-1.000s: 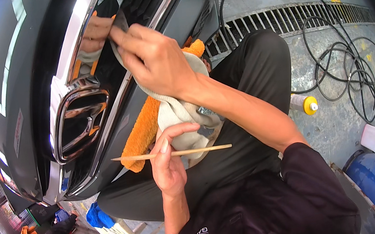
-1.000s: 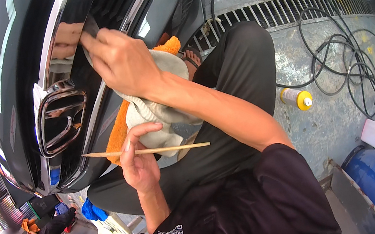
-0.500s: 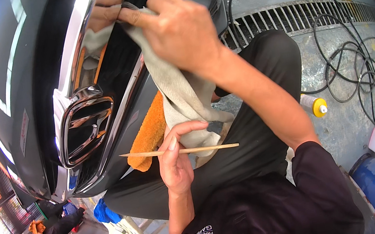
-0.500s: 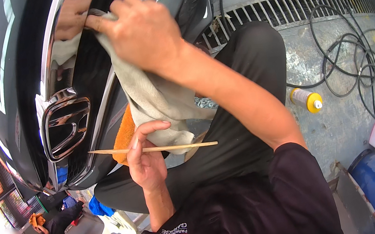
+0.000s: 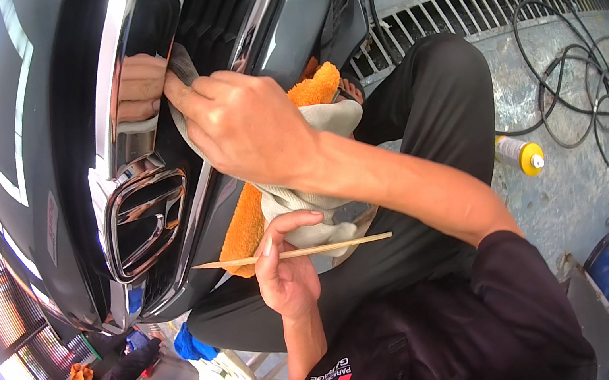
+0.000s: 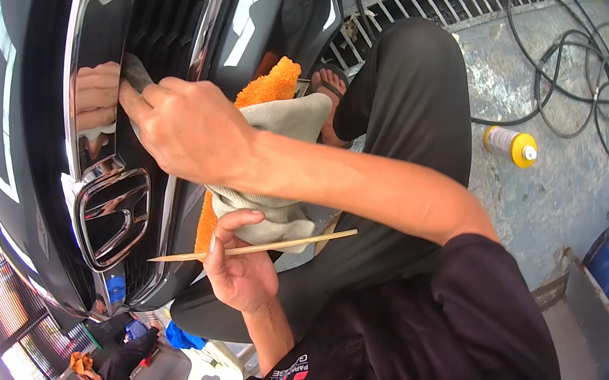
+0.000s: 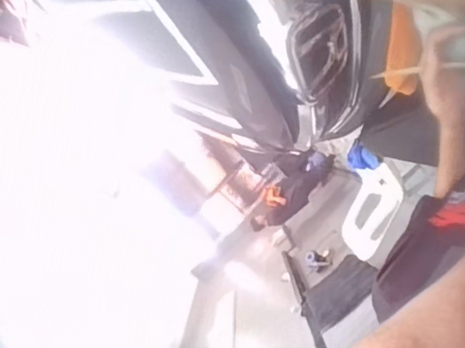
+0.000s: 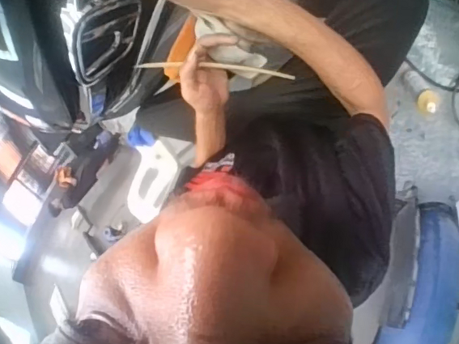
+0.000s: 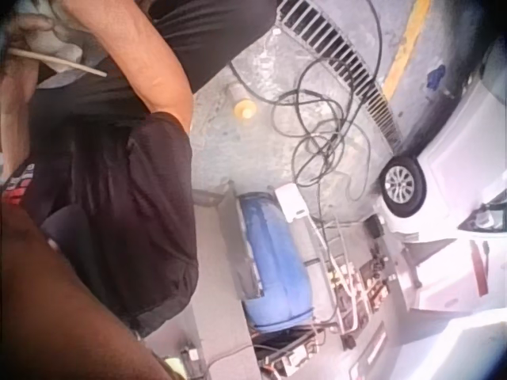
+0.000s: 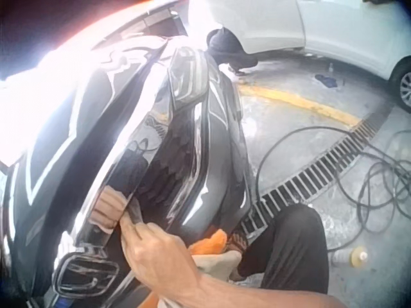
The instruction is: The person cleans the front grille of a dark-colored car using a wooden stick wrapped in a cloth and an orange microfiber towel. They repeatedly insert the stick into the grille crevices to remove debris and wipe the surrounding chrome trim.
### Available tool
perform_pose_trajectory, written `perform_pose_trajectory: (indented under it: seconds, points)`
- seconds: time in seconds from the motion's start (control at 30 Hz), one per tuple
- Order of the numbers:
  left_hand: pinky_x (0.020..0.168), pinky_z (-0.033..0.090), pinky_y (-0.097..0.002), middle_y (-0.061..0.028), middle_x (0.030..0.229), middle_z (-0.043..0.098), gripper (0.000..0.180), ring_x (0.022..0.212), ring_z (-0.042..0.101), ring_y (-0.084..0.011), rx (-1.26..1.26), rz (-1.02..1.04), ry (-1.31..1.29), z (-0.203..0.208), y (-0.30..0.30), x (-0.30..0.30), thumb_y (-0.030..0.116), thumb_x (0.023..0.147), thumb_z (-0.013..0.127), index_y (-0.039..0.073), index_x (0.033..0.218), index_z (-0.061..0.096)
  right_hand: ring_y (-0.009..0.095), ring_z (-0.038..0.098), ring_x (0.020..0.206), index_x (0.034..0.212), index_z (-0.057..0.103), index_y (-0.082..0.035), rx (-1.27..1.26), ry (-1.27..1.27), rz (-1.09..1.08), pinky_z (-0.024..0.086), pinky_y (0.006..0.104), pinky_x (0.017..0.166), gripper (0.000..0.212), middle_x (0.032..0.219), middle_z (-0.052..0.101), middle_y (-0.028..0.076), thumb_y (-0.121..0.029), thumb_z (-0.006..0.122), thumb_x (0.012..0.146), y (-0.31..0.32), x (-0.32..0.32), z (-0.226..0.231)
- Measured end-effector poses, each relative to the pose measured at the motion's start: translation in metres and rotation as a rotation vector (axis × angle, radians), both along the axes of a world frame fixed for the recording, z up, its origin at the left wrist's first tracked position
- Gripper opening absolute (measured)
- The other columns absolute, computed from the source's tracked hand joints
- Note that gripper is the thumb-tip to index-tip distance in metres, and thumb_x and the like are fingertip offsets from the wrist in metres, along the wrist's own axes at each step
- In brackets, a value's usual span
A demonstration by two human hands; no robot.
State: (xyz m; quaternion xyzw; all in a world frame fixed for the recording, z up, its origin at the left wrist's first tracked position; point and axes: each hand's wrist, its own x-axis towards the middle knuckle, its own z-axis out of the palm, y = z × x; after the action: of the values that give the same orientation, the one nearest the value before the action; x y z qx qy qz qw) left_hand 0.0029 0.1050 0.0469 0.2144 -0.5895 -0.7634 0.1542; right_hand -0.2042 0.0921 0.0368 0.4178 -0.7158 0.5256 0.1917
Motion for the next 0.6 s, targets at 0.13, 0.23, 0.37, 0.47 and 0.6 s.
perform_pose_trajectory:
  seconds: [0.13,0.23,0.37,0.47,0.6]
  points:
    - [0.116,0.037,-0.0427,-0.0224,0.121,0.072,0.063,0.127,0.060,-0.0305,0.013,0.038,-0.004,-0.003,-0.001,0.004,0.041,0.109,0.038,-0.013,0.119,0.068,0.023,0.073,0.077,0.127,0.074,-0.005,0.075,0.131,-0.043,0.061,0.0345,0.062,0.040,0.083,0.072,0.009,-0.017,0.069,0.089,0.010,-0.016,-0.007]
    - [0.115,0.039,-0.0412,-0.0247,0.120,0.074,0.065,0.125,0.063,-0.0316,-0.030,0.060,-0.025,0.002,-0.001,-0.005,0.041,0.106,0.038,-0.014,0.116,0.071,0.022,0.070,0.076,0.121,0.079,-0.021,0.203,0.344,-0.231,0.057,0.0365,0.059,0.035,0.080,0.067,0.004,-0.021,0.069,0.088,0.028,-0.075,-0.006]
    - [0.117,0.038,-0.0411,-0.0237,0.122,0.073,0.064,0.125,0.063,-0.0313,-0.060,0.038,-0.012,0.010,-0.003,-0.016,0.040,0.106,0.038,-0.013,0.117,0.071,0.022,0.069,0.073,0.119,0.080,-0.022,0.095,0.278,-0.249,0.056,0.0366,0.059,0.032,0.077,0.063,0.002,-0.021,0.071,0.088,0.019,-0.057,-0.010]
    - [0.117,0.037,-0.0410,-0.0235,0.123,0.073,0.063,0.126,0.063,-0.0311,-0.063,0.019,-0.006,0.012,-0.001,-0.019,0.040,0.107,0.037,-0.013,0.118,0.071,0.026,0.069,0.069,0.118,0.079,-0.016,-0.085,0.076,-0.061,0.058,0.0387,0.061,0.035,0.076,0.064,0.006,-0.008,0.072,0.085,0.024,-0.043,-0.017]
    - [0.118,0.037,-0.0414,-0.0237,0.123,0.074,0.063,0.127,0.063,-0.0312,-0.059,-0.016,0.027,0.012,0.000,-0.023,0.038,0.108,0.036,-0.013,0.119,0.071,0.021,0.078,0.084,0.117,0.081,-0.001,-0.466,-0.412,-0.059,0.060,0.0340,0.074,0.028,0.098,0.082,0.017,-0.004,0.064,0.095,0.037,-0.085,-0.018]
